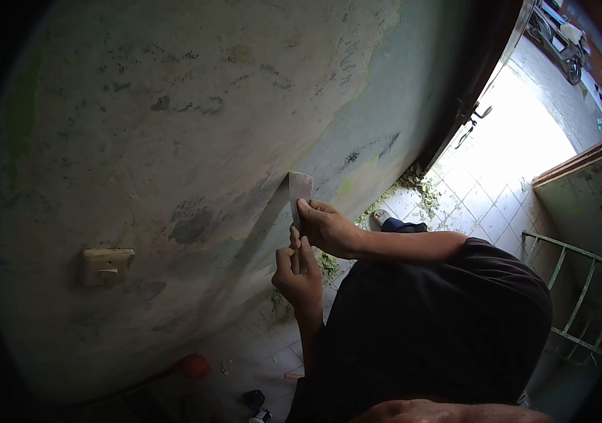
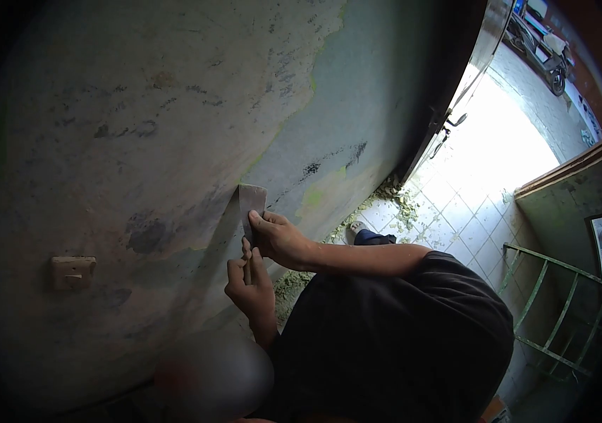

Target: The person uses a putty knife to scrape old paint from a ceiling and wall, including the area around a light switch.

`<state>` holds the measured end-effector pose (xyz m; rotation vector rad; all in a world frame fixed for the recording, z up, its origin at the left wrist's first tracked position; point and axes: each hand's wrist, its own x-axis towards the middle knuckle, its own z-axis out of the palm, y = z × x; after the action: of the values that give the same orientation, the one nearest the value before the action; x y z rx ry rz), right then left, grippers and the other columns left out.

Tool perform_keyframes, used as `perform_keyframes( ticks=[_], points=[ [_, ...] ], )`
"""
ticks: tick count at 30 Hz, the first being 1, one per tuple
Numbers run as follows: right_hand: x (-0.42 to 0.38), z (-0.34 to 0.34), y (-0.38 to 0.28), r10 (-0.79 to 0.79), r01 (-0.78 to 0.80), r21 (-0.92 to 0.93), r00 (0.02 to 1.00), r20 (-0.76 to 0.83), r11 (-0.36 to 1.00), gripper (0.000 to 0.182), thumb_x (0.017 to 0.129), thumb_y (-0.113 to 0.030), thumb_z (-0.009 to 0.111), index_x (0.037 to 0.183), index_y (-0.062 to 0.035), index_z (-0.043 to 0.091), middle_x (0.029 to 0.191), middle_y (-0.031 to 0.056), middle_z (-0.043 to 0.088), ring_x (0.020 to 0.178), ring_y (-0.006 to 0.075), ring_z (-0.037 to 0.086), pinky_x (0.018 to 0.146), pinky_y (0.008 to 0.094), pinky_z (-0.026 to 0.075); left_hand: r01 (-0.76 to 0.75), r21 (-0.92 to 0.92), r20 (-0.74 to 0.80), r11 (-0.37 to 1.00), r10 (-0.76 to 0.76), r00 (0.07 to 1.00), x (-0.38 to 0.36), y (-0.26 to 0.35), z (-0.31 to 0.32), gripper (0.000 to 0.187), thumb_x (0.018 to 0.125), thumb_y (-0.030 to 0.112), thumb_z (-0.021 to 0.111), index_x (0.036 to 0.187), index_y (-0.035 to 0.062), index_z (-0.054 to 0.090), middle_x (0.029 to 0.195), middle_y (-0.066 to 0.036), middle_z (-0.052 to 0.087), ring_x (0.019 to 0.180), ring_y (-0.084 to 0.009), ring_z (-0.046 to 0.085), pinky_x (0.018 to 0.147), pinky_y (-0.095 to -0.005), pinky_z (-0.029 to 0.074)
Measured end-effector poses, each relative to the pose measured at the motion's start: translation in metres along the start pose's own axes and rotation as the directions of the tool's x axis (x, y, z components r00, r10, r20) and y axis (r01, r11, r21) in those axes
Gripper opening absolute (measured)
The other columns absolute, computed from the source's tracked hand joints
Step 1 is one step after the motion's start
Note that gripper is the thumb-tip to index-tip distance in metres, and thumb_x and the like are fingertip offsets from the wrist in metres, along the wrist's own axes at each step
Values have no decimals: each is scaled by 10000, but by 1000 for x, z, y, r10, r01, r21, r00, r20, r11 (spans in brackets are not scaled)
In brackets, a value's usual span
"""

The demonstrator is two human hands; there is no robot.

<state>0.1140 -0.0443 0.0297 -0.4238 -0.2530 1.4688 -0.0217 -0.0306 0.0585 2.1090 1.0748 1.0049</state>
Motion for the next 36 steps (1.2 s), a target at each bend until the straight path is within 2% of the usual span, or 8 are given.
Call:
perform_keyframes(
  ticks=[4,9,20,24,25,28,30,36],
  points=[
    [5,-3,1,-21,21,4,1000,7,1000,353,1140,-406,440,1119,-68,540,920,69,668,864,188,678,814,361,565,105,62,52,993,-108,993,8,-3,-3,314,993,98,714,794,-18,501,1041,-290,765,981,-274,785,750,-365,600],
    [3,2,8,-82,86,66,995,-52,994,328,1135,-383,475,1113,-60,528,897,66,631,807,178,649,758,346,550,-95,-34,-57,995,93,994,1,-6,7,301,989,109,722,809,-11,512,1015,-288,765,923,-315,791,715,-373,597],
    [6,-6,11,-48,50,43,998,-52,998,335,1136,-394,457,1088,-73,537,887,85,649,814,205,660,767,356,550,-39,91,26,995,37,999,2,-1,2,251,990,92,713,846,-31,548,1063,-309,749,939,-343,786,724,-384,618],
    [11,-3,-10,-230,232,47,972,-53,972,365,1139,-382,456,1088,-39,571,868,86,677,767,191,671,733,344,562,-254,-130,-84,958,245,966,26,-17,29,288,985,139,737,818,34,527,888,-212,770,791,-326,785,622,-373,591],
    [11,-2,-23,-261,261,49,965,-3,964,369,1141,-384,449,1095,-39,573,870,87,679,766,192,671,738,345,563,-141,-61,69,988,145,987,33,2,21,273,1000,94,710,835,9,510,984,-231,780,956,-288,790,676,-346,583],
    [5,0,-39,-311,307,59,948,75,950,372,1143,-389,441,1119,-43,573,883,90,683,759,193,672,751,352,566,-117,39,196,992,107,975,41,32,14,294,1003,110,708,830,14,491,1015,-245,777,971,-309,785,702,-340,587],
    [-2,9,-36,-262,263,32,964,-53,964,363,1138,-389,456,1131,-45,571,892,90,683,761,198,674,759,358,571,-145,0,160,989,143,977,32,18,16,296,1005,113,704,833,7,488,1047,-269,767,990,-316,780,719,-342,593],
    [-10,-1,-23,-153,156,38,985,-78,987,354,1131,-387,476,1117,-41,550,882,100,667,788,221,670,760,377,571,-86,-129,131,988,103,986,11,16,11,295,1028,127,670,856,-23,484,1171,-350,712,1086,-340,750,777,-357,604]
  ],
)
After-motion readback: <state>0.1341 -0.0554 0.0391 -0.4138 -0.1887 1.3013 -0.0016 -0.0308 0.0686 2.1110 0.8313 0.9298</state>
